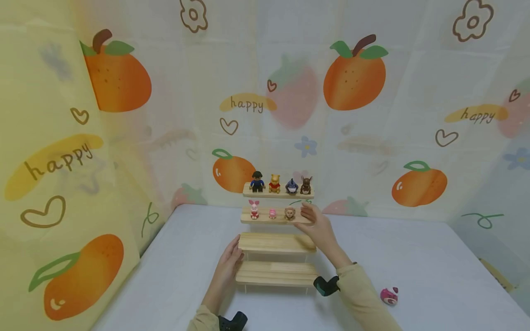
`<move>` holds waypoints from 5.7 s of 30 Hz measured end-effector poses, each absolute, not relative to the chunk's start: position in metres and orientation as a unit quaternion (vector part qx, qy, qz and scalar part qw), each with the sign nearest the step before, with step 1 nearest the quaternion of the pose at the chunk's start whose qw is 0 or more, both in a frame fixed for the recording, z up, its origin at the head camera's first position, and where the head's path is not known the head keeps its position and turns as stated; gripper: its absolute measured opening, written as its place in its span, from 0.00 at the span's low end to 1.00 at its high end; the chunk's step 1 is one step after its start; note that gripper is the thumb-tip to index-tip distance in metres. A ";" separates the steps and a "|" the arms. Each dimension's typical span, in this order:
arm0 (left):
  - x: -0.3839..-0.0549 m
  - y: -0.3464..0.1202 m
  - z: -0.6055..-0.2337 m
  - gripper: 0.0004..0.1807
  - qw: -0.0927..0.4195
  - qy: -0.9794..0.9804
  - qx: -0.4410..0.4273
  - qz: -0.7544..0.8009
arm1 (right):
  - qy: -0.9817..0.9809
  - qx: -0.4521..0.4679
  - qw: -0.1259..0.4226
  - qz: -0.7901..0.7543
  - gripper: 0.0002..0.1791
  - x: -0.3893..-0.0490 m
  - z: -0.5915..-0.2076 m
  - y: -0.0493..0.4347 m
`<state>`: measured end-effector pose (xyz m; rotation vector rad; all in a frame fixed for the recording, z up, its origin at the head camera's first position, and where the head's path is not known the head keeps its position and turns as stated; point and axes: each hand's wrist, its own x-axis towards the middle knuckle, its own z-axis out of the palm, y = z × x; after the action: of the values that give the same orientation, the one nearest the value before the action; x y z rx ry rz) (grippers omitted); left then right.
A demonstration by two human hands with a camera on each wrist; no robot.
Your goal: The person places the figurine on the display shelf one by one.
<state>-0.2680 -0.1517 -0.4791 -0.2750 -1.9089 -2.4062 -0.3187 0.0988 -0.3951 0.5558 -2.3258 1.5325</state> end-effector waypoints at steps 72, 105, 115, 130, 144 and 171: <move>-0.270 -0.151 -0.479 0.27 0.015 -0.618 -0.057 -0.784 | -0.906 0.021 -0.016 0.422 0.30 -0.216 -0.464 0.310; -0.271 -0.149 -0.476 0.27 0.019 -0.611 -0.061 -0.789 | -0.894 0.027 0.036 0.446 0.18 -0.221 -0.470 0.289; -0.270 -0.147 -0.478 0.26 0.011 -0.607 -0.073 -0.791 | -0.868 0.005 0.044 0.495 0.16 -0.220 -0.482 0.271; -0.269 -0.149 -0.478 0.26 0.034 -0.609 -0.066 -0.789 | -0.857 0.116 0.136 0.484 0.13 -0.240 -0.457 0.249; -0.268 -0.149 -0.477 0.26 0.033 -0.623 -0.057 -0.780 | -0.839 0.152 0.165 0.496 0.10 -0.266 -0.446 0.226; -0.269 -0.147 -0.479 0.26 0.028 -0.618 -0.064 -0.783 | -0.803 0.151 0.229 0.530 0.12 -0.372 -0.526 0.234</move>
<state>-0.2686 -0.1471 -0.4793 -0.1962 -1.9072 -2.4172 -0.3720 0.2344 -0.5257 0.4156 -2.2092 1.4575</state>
